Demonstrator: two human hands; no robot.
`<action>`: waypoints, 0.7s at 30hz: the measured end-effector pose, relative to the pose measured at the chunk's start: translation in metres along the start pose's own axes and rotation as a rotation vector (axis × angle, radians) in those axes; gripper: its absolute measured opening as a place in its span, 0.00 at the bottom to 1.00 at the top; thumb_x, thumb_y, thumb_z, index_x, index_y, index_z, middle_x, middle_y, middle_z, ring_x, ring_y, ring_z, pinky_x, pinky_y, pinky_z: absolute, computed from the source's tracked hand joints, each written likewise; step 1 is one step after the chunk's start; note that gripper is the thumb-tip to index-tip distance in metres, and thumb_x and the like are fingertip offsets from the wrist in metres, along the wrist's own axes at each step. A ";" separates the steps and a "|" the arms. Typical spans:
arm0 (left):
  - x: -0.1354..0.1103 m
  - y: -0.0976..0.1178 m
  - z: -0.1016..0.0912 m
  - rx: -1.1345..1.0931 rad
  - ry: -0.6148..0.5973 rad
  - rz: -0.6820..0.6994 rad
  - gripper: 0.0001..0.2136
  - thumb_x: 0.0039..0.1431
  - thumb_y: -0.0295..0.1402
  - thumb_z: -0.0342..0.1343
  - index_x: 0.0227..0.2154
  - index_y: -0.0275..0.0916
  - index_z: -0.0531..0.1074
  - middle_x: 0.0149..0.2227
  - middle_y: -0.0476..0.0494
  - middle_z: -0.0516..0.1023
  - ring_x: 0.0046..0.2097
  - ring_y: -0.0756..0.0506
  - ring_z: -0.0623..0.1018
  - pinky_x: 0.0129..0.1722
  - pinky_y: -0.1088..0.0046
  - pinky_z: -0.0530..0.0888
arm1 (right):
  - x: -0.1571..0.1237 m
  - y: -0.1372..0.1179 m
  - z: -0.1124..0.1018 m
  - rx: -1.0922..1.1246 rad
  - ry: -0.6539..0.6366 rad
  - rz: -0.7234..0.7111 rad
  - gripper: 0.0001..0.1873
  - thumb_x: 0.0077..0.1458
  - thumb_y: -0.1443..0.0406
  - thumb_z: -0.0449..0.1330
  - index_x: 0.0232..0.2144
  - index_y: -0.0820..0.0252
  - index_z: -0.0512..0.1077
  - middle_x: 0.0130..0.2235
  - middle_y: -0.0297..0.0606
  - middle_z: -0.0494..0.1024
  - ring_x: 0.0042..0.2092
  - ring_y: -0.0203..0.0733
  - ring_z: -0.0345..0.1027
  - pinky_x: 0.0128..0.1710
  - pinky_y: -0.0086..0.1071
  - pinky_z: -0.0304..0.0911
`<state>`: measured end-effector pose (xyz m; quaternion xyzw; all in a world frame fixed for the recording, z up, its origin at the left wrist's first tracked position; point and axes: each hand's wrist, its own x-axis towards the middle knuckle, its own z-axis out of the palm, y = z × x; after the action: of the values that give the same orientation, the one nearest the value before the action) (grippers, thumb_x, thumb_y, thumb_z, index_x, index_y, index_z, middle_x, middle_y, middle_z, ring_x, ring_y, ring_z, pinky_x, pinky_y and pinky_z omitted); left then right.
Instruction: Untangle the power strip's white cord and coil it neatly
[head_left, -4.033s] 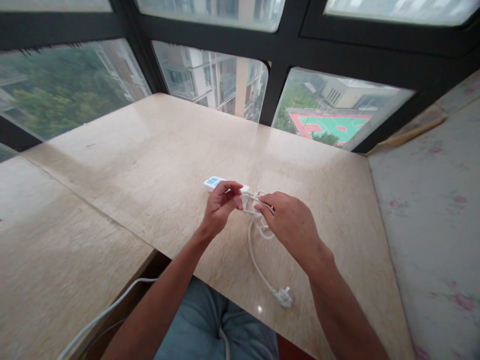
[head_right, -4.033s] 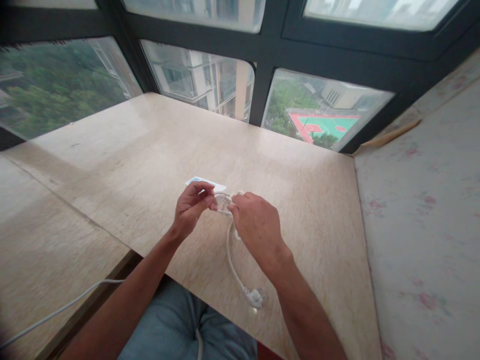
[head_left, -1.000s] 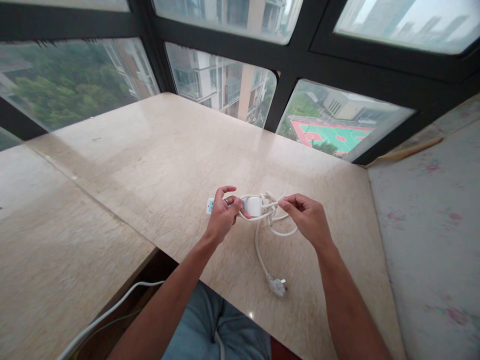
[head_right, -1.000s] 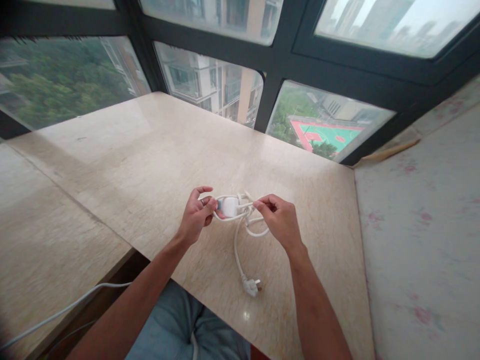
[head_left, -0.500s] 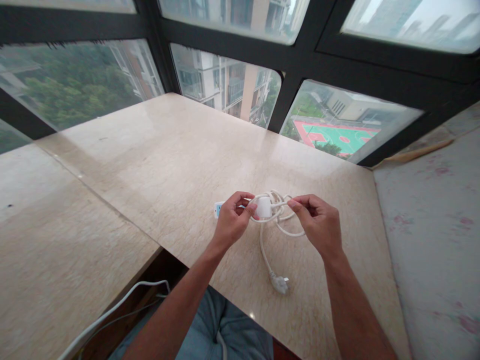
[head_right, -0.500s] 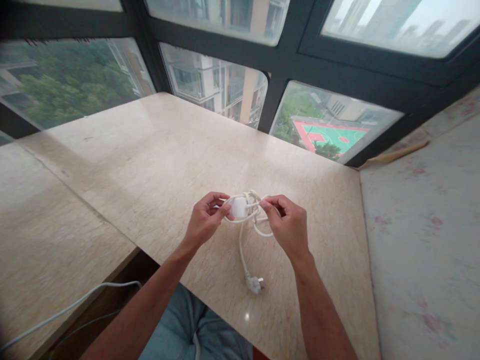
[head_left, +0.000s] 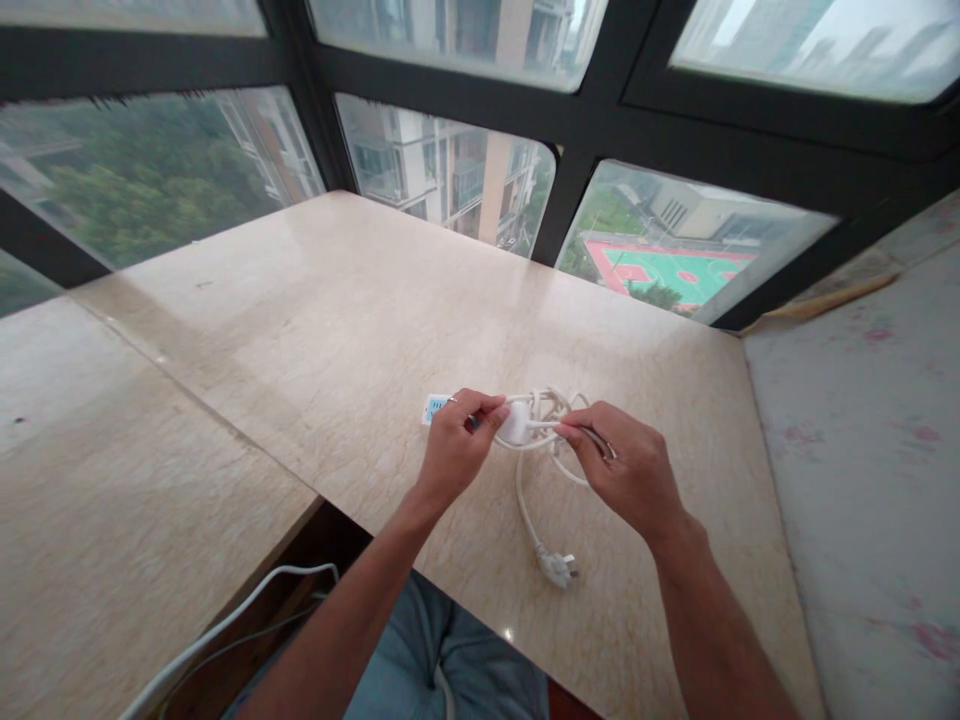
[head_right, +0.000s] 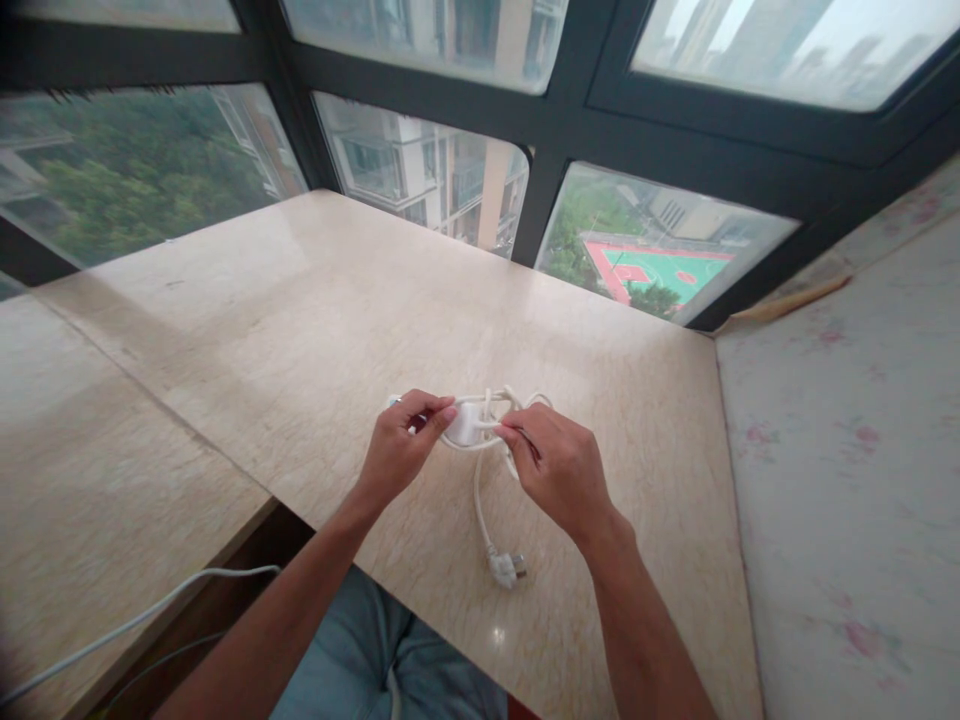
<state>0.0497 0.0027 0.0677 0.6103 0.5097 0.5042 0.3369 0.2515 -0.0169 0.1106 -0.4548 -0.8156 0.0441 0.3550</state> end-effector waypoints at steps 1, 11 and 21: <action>0.001 0.002 0.001 0.013 -0.004 0.005 0.04 0.58 0.31 0.59 0.33 0.39 0.78 0.32 0.45 0.78 0.33 0.49 0.73 0.34 0.73 0.69 | 0.000 -0.001 0.001 -0.011 -0.008 -0.020 0.08 0.63 0.64 0.56 0.33 0.59 0.73 0.29 0.37 0.77 0.31 0.38 0.70 0.32 0.30 0.61; 0.001 0.004 0.014 0.129 -0.077 0.130 0.06 0.59 0.28 0.57 0.34 0.39 0.79 0.34 0.43 0.78 0.35 0.47 0.77 0.38 0.70 0.72 | 0.000 -0.003 0.009 -0.205 -0.136 -0.145 0.12 0.64 0.64 0.53 0.31 0.60 0.73 0.28 0.38 0.77 0.31 0.40 0.69 0.33 0.33 0.57; -0.002 -0.004 0.013 0.281 0.004 0.145 0.09 0.64 0.31 0.51 0.37 0.39 0.77 0.36 0.41 0.77 0.35 0.47 0.75 0.37 0.71 0.70 | -0.002 0.015 -0.009 -0.147 -0.008 0.043 0.12 0.64 0.60 0.54 0.31 0.58 0.72 0.30 0.38 0.78 0.32 0.40 0.71 0.32 0.31 0.59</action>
<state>0.0613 0.0034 0.0604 0.6855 0.5307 0.4521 0.2099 0.2681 -0.0116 0.1100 -0.4968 -0.8081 -0.0065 0.3163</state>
